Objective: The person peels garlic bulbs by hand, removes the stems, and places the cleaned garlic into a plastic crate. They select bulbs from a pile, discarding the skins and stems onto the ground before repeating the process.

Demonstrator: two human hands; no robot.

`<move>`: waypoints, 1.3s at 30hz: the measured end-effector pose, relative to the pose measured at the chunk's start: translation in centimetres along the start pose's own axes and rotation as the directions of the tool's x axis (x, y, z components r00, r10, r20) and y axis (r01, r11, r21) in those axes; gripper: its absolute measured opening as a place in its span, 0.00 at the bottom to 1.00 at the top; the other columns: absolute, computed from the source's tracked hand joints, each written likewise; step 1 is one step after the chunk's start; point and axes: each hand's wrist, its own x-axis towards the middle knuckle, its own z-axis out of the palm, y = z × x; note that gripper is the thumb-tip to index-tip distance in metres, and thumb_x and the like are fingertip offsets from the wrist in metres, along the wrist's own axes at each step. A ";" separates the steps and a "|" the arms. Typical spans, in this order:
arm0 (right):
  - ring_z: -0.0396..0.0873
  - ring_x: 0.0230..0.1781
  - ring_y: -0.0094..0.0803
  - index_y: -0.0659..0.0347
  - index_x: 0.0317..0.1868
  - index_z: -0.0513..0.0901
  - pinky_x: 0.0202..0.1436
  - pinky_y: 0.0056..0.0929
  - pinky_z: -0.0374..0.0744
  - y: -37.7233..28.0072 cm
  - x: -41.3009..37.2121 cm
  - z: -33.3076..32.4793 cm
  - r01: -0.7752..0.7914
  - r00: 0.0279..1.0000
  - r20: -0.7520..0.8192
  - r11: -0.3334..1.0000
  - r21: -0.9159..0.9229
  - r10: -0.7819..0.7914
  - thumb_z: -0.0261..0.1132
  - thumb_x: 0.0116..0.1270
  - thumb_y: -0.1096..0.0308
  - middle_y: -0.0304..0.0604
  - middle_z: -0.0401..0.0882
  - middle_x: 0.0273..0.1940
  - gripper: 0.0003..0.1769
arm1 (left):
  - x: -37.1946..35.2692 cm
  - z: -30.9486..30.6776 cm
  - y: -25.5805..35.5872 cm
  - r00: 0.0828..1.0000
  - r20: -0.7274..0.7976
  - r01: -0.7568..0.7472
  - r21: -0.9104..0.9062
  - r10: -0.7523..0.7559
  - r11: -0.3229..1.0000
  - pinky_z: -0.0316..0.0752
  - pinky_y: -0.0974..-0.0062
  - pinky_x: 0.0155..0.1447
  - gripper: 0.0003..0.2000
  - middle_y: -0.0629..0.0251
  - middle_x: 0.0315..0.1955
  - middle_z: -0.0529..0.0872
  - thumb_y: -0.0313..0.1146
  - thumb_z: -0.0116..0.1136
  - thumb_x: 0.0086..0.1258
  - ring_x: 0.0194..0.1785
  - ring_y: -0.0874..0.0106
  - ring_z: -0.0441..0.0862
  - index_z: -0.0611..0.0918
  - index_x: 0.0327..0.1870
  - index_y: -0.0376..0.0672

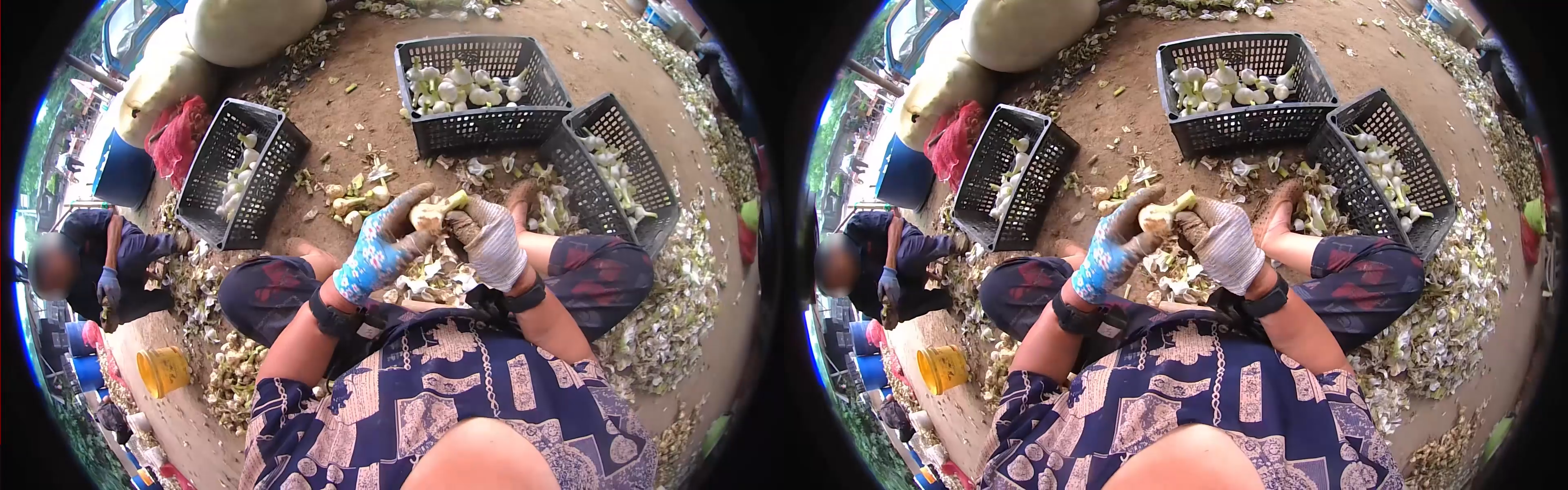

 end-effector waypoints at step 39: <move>0.65 0.12 0.16 0.60 0.33 0.76 0.15 0.16 0.61 1.6 1.1 1.5 -0.365 0.930 0.082 0.884 0.293 0.358 0.58 0.68 0.59 0.32 0.70 0.19 0.12 | 0.2 -2.8 -1.6 0.943 0.105 -0.288 0.735 0.316 0.615 0.72 0.73 0.47 0.27 0.60 0.39 0.81 0.30 0.64 0.53 0.41 0.65 0.78 0.74 0.58 0.39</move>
